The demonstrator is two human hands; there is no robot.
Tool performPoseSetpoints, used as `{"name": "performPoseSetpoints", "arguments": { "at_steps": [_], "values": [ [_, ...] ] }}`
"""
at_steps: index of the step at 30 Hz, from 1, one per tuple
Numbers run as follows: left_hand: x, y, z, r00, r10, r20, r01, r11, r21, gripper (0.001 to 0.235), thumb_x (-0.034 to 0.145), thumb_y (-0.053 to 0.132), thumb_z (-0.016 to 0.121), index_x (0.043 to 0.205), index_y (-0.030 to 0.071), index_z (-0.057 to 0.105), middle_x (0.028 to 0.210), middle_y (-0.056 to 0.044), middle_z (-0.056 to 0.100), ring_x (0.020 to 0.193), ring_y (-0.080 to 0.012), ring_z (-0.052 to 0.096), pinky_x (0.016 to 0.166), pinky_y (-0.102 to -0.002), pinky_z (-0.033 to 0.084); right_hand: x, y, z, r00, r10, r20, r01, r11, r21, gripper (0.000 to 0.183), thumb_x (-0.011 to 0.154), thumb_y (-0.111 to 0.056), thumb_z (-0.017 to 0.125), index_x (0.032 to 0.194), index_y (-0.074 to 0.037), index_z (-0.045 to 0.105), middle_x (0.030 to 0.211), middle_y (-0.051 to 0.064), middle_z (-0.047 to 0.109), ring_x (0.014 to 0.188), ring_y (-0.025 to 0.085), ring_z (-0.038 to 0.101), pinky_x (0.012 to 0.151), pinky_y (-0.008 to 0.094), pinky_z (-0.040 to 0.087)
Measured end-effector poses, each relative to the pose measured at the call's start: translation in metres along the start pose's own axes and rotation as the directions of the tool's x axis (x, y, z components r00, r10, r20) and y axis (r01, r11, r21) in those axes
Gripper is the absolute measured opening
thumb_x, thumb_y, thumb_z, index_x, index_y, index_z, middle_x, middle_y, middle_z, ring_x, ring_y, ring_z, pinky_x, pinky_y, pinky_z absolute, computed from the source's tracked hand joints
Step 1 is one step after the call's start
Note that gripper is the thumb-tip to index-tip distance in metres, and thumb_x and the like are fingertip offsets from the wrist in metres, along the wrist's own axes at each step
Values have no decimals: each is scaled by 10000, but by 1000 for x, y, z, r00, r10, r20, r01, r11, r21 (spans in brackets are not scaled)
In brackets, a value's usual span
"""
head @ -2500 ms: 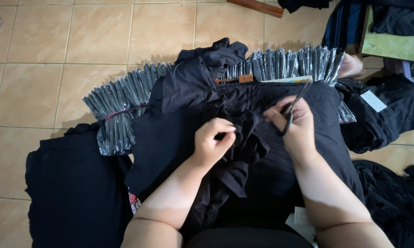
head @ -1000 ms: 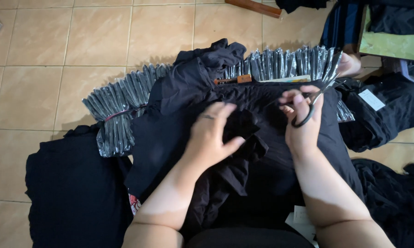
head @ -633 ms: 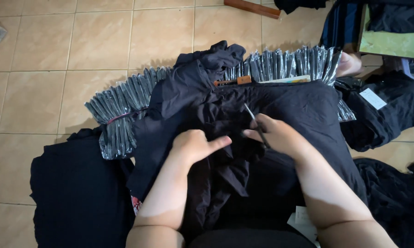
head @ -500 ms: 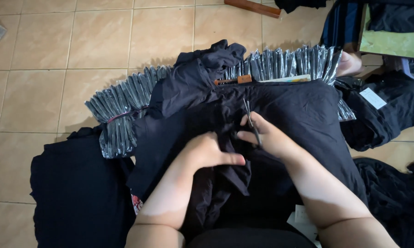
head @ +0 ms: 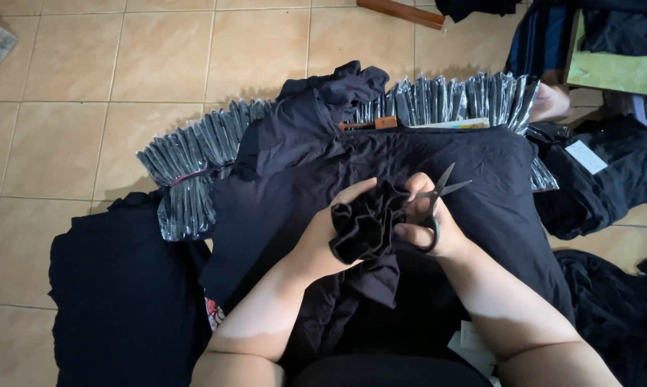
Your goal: The person uses scissors to cut a piece of black fabric, trimming the edges and removing excess material. They handle the fabric with both hands, adjusting its position on their lap while cutting.
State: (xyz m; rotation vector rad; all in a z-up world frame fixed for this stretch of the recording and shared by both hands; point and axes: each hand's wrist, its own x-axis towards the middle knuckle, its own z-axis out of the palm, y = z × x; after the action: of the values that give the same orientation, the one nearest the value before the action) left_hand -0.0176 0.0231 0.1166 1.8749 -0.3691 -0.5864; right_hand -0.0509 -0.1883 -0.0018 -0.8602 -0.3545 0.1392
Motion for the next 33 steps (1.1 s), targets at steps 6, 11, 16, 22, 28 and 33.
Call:
{"name": "performPoseSetpoints", "arguments": {
  "at_steps": [6,11,16,22,28,33],
  "values": [
    [-2,-54,7,874,484,-46,-486,867,-113,908,713,-11,830,1498,12,373,1417,-162,565,1255,-276,629,1119,-349,482,-4,11,-33,992,-112,62,119,985,-129,484,829,66,676,1138,-73,330,547,49,523,411,94,491,418,169,345],
    [2,-47,11,896,431,-104,-432,902,16,943,717,31,837,1512,21,330,1470,-176,538,1219,-279,661,1077,-327,510,7,1,-10,956,-278,-90,253,942,-223,484,842,73,686,1143,-86,343,1111,278,618,938,274,696,732,295,560],
    [8,-35,15,973,219,-70,-218,976,22,983,714,93,810,1543,130,283,1425,-165,584,1230,-299,652,1078,-362,516,-1,-5,7,903,-431,1,351,735,-581,437,769,96,816,1023,-74,504,973,230,701,941,342,752,812,389,607],
    [14,-19,18,993,-117,-5,117,991,57,1046,710,187,769,1588,294,210,1358,-147,652,1247,-328,639,1080,-415,526,14,-11,40,810,-475,345,488,219,-845,122,831,-80,812,886,-123,712,897,69,812,520,278,653,487,348,491],
    [18,-13,13,958,-286,-9,286,955,79,1098,708,242,785,1623,335,187,1357,-176,659,1292,-370,602,1104,-461,498,6,-19,21,887,-452,-98,108,407,-907,227,759,-107,908,831,-64,697,745,79,780,571,205,719,522,257,516],
    [25,-28,11,976,-219,6,219,976,4,1183,688,302,836,1631,288,122,1441,-228,582,1335,-410,557,1110,-509,483,12,-28,19,860,-366,-356,-50,634,-772,243,775,7,871,859,14,642,803,205,762,631,192,745,560,246,549]
  ]
}}
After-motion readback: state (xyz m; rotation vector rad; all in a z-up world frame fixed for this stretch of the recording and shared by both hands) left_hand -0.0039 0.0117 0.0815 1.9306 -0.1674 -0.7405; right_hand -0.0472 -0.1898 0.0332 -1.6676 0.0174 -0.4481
